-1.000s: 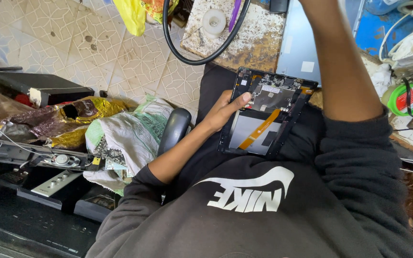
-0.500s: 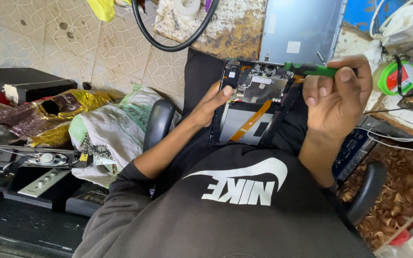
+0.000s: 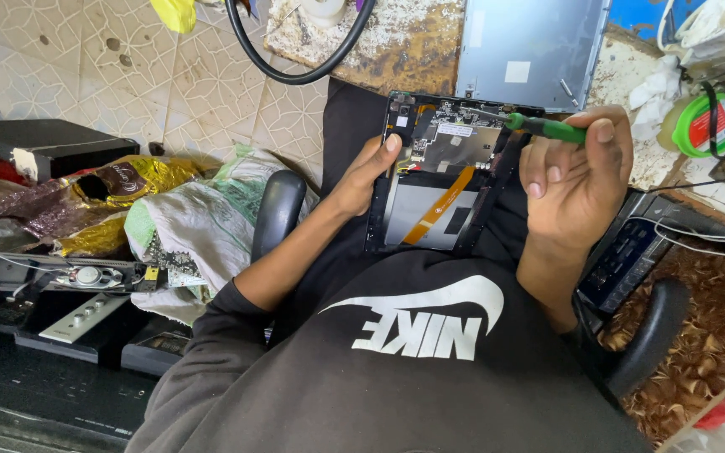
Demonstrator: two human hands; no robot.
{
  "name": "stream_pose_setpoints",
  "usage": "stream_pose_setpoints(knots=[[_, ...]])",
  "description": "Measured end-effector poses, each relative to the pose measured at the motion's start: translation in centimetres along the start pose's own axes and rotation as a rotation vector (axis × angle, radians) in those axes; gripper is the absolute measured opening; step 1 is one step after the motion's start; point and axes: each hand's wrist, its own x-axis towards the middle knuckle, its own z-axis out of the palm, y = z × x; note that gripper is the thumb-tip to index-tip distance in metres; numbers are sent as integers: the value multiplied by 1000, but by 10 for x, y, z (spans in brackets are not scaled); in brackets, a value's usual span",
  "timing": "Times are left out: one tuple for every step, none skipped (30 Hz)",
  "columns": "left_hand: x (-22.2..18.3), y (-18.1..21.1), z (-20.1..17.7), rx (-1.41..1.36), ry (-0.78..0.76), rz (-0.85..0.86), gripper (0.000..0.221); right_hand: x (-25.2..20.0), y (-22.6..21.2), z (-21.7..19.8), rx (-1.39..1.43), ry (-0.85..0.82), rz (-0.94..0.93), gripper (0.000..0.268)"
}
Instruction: Cleaning the internal frame and components of a disassembled tablet using a cloth and a screwdriver
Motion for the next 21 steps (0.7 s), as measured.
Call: stream_pose_setpoints(knots=[[0,0,0,-17,-5,2,61,1,1,0,-2,12,1,20],[0,1,0,-35,-11,3,63,1,1,0,-3,26,2,22],[-1,-9,-3,-36,-7,0,63,1,1,1,-3,27,6,22],[-1,-17,-7,-79,122,-116,60,2,0,2,-9,31,-8,25],[-1,-26,-11,-121,251,-231,56,3,-1,2,-16,35,-22,28],[0,-33,-14,-121,253,-232,56,3,0,-2,-15,36,-19,28],[1,-40,-17,-85,294,-244,62,3,0,-7,-54,74,-53,26],[3,-46,-21,-46,334,-256,69,2,1,-12,-92,112,-87,27],[5,-44,-21,-44,337,-256,69,2,3,-19,-88,111,-86,27],[7,-43,-21,-40,315,-279,81,0,4,-25,-134,94,-127,21],[10,-42,-21,-35,292,-302,94,-1,5,-32,-178,76,-169,19],[12,-34,-18,-34,293,-304,94,-3,4,-32,-176,77,-167,19],[14,-26,-14,-206,225,-317,95,-4,3,-33,-221,99,-171,21],[16,-19,-9,-380,156,-330,97,-7,2,-34,-267,121,-173,23],[15,-23,-10,-382,158,-333,97,-8,0,-33,-267,123,-170,23],[16,-26,-11,-454,110,-272,87,-7,0,-33,-275,119,-189,23],[16,-30,-13,-525,62,-211,78,-7,-1,-33,-283,114,-208,23],[17,-31,-14,-523,60,-214,78,-8,-2,-30,-282,118,-210,23],[19,-32,-14,-524,36,-172,75,-9,-2,-27,-299,135,-210,25],[19,-34,-14,-527,13,-128,72,-10,-3,-24,-317,149,-208,28],[20,-35,-15,-527,11,-130,72,-10,-4,-23,-318,151,-209,28]])
